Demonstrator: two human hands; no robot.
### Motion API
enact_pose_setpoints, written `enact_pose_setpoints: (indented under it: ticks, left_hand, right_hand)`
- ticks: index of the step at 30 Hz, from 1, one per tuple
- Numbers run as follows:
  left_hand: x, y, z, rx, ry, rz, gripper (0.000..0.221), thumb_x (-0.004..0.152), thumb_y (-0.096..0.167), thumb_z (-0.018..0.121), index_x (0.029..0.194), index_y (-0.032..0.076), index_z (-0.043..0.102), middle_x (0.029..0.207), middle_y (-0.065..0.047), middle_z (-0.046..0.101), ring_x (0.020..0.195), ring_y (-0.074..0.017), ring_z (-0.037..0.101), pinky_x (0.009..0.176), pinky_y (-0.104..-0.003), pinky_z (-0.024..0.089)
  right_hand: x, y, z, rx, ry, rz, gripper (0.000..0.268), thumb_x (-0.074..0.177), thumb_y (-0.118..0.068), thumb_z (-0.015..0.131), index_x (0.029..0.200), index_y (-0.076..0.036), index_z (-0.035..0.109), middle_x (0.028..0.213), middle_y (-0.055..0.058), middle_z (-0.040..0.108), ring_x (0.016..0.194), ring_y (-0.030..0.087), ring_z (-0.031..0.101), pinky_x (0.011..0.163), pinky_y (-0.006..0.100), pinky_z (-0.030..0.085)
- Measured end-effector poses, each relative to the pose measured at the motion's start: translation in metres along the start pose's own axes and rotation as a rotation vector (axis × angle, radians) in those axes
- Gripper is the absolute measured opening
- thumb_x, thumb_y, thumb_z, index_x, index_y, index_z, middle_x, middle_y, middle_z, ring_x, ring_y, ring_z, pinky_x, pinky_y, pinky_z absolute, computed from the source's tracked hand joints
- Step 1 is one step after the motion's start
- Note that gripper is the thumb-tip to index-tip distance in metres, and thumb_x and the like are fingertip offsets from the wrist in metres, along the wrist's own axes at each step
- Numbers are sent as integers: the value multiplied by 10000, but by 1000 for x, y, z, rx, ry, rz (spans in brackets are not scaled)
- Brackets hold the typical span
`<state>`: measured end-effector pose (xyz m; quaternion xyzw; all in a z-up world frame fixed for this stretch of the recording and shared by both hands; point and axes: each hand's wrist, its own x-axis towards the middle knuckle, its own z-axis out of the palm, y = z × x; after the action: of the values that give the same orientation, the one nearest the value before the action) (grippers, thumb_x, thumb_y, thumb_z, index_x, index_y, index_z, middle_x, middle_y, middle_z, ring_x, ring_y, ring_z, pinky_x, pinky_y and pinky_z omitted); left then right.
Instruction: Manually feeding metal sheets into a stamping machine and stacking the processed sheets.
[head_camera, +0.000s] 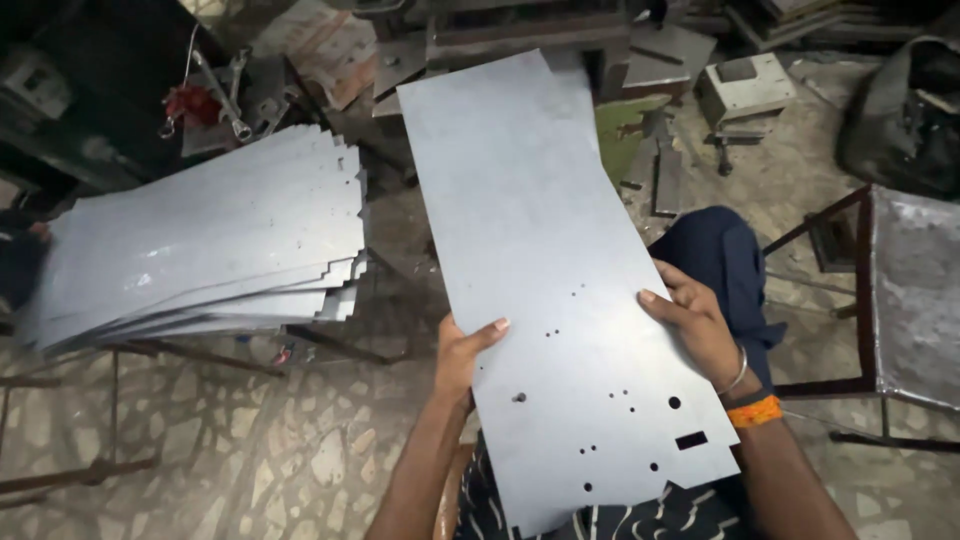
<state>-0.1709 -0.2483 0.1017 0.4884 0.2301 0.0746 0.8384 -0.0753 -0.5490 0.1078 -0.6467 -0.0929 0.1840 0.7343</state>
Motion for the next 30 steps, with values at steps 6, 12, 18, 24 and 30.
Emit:
enact_pose_setpoints:
  ticks: [6, 12, 18, 24, 30]
  left_hand:
    - [18, 6, 37, -41, -48, -54, 556, 623, 41, 920, 1120, -3, 674, 861, -151, 691, 740, -254, 697, 673, -384, 585]
    - [73, 10, 50, -9, -144, -50, 517, 598, 11, 903, 1072, 1, 697, 849, -129, 698, 717, -239, 710, 619, -381, 571]
    - [196, -14, -3, -336, -27, -262, 381, 727, 194, 834, 1088, 106, 753, 1035, -156, 764, 851, -288, 751, 819, -379, 576]
    - [339, 32, 22, -208, -172, -124, 421, 765, 239, 855, 1161, 131, 763, 1069, -118, 771, 906, -234, 765, 881, -380, 595]
    - [455, 63, 35, 237, -138, 46, 436, 787, 241, 863, 1191, 127, 745, 995, -113, 765, 856, -222, 745, 818, -374, 597]
  right_hand:
    - [15, -33, -8, -57, 131, -120, 162, 909, 15, 597, 901, 164, 659, 1524, 170, 533, 1069, 198, 596, 951, 247, 447]
    - [41, -15, -25, -18, 289, -27, 535, 889, -127, 707, 1396, 1, 590, 726, 156, 687, 566, 201, 680, 519, 280, 542]
    - [115, 8, -21, 55, 383, 22, 488, 859, -189, 768, 1326, -94, 663, 856, 133, 720, 714, 192, 699, 651, 312, 574]
    - [273, 10, -35, 26, 385, -15, 409, 843, -197, 804, 1239, -135, 718, 865, 105, 724, 728, 175, 720, 658, 301, 581]
    - [371, 5, -37, -13, 356, -58, 372, 852, -170, 799, 1217, -145, 734, 938, 78, 729, 812, 159, 708, 730, 331, 586]
